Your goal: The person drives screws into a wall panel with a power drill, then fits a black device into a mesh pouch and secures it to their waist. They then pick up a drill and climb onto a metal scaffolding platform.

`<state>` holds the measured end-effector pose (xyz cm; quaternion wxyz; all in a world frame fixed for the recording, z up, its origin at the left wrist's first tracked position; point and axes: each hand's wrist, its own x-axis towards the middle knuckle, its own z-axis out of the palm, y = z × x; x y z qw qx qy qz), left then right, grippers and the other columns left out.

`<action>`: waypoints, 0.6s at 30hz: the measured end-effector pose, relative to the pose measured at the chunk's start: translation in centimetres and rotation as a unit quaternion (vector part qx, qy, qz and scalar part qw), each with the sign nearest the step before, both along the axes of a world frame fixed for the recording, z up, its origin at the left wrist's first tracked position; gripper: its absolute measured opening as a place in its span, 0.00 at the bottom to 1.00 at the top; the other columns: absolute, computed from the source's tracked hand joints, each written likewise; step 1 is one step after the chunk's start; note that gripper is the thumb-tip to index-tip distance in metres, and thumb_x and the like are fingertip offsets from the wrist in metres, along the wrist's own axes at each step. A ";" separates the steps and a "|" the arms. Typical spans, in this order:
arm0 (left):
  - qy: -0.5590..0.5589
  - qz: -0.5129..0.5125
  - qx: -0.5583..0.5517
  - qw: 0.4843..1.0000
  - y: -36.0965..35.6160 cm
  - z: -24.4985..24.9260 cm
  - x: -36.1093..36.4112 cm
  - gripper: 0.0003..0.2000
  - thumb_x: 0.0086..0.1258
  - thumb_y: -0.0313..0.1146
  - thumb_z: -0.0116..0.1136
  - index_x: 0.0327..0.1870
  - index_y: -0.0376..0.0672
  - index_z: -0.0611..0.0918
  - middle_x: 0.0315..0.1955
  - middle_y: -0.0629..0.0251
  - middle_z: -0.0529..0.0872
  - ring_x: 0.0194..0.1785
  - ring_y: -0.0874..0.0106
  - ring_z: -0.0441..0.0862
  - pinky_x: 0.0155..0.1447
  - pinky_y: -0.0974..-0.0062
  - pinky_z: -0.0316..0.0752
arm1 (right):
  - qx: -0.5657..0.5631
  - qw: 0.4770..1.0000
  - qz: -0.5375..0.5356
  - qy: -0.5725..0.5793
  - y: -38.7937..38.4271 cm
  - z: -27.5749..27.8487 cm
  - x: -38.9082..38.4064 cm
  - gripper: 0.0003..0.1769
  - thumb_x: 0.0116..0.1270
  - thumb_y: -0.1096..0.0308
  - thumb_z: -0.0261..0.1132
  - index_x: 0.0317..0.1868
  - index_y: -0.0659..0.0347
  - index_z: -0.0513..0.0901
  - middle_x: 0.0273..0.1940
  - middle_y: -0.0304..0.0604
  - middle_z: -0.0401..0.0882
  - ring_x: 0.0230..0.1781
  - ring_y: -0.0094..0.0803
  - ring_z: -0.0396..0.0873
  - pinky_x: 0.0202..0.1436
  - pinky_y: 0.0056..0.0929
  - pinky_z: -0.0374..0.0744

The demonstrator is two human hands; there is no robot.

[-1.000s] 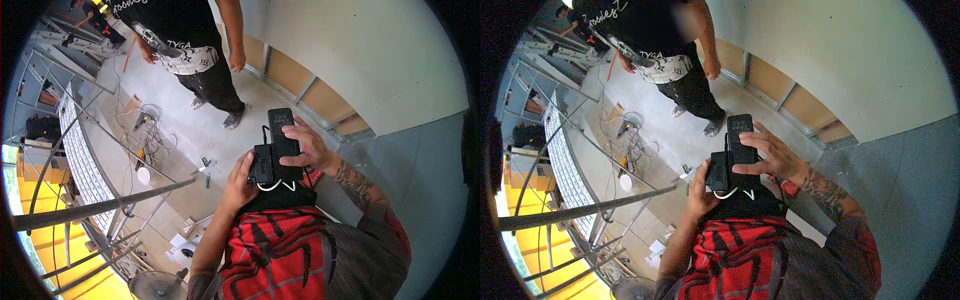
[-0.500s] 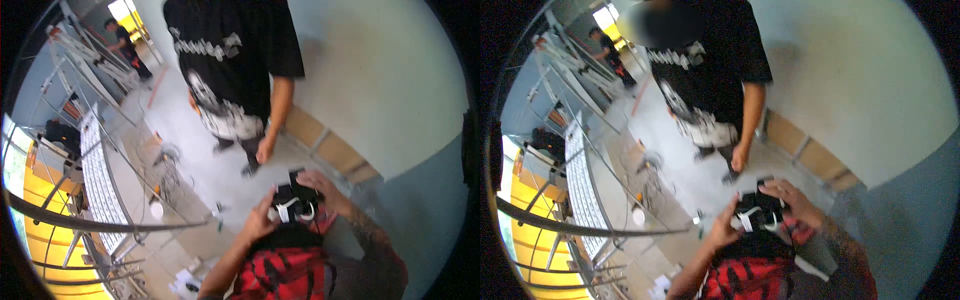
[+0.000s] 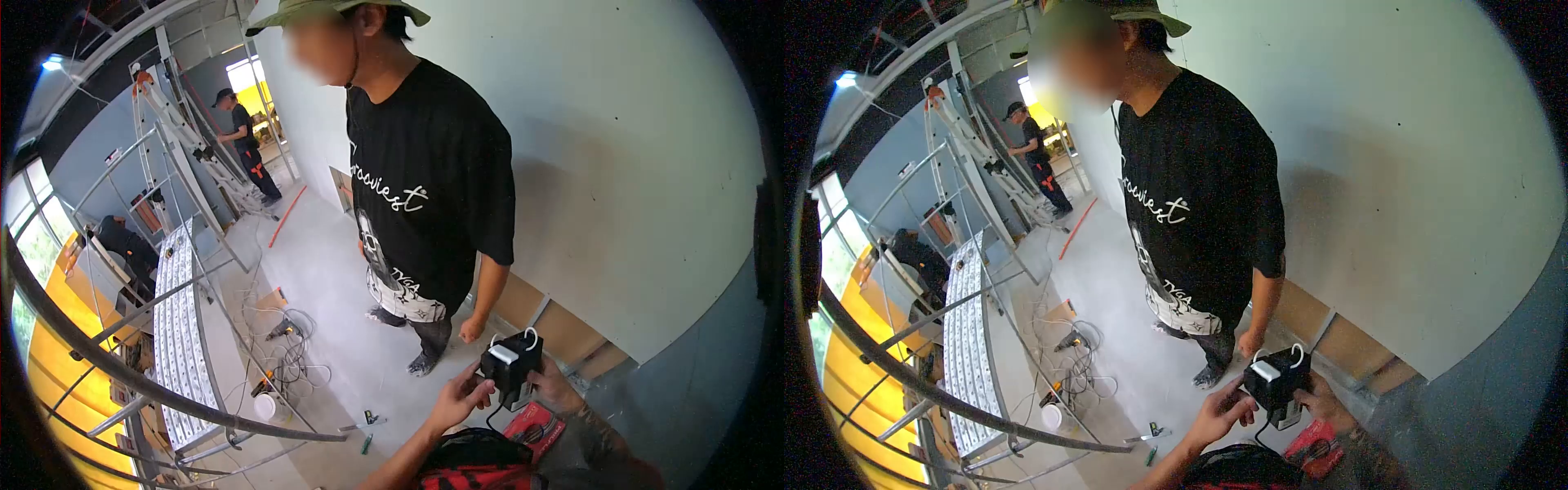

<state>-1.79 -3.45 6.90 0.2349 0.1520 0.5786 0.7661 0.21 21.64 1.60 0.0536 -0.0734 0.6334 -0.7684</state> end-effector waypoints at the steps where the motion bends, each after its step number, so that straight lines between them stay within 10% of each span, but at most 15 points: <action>1: -0.001 0.003 -0.001 1.000 0.5 0.0 -0.3 0.32 0.71 0.35 0.61 0.70 0.30 0.62 0.28 0.65 0.82 0.27 0.77 0.78 0.32 0.79 0.74 | -0.128 0.989 -0.004 -0.077 0.1 -0.8 0.2 0.34 0.65 0.62 0.67 0.67 0.62 0.65 0.60 0.42 0.74 0.64 0.33 0.69 0.69 0.37 0.66; 6: -0.008 0.041 -0.052 0.998 1.7 -1.5 -1.9 0.11 0.68 0.39 0.65 0.37 0.41 0.81 0.24 0.68 0.82 0.26 0.81 0.76 0.29 0.80 0.71 | -0.221 0.952 -0.066 -0.199 -3.1 4.2 1.6 0.23 0.75 0.58 0.51 0.62 0.64 0.74 0.54 0.48 0.80 0.55 0.36 0.78 0.64 0.38 0.74; 8: -0.002 0.022 -0.072 0.997 1.7 -3.2 -2.6 0.10 0.69 0.38 0.63 0.38 0.40 0.80 0.25 0.71 0.80 0.30 0.79 0.77 0.34 0.79 0.72 | -0.350 0.895 -0.085 -0.265 -2.3 0.5 1.0 0.22 0.75 0.57 0.49 0.60 0.64 0.76 0.52 0.48 0.82 0.51 0.35 0.81 0.58 0.36 0.78; 11: -0.059 -0.027 -0.042 0.997 2.2 -2.4 -2.2 0.26 0.71 0.40 0.60 0.67 0.48 0.67 0.51 0.64 0.78 0.53 0.71 0.75 0.51 0.69 0.75 | -0.315 0.910 -0.088 -0.257 -1.8 0.0 1.0 0.21 0.75 0.55 0.50 0.56 0.61 0.78 0.44 0.43 0.85 0.40 0.30 0.84 0.45 0.32 0.83; 18: -0.232 -0.156 0.045 0.959 3.4 -2.8 -0.9 0.33 0.72 0.58 0.50 0.71 0.51 0.61 0.64 0.62 0.69 0.65 0.61 0.68 0.60 0.49 0.69 | -0.338 0.890 -0.094 -0.290 -3.9 2.2 1.9 0.22 0.76 0.51 0.50 0.55 0.58 0.79 0.41 0.42 0.85 0.36 0.31 0.84 0.41 0.35 0.85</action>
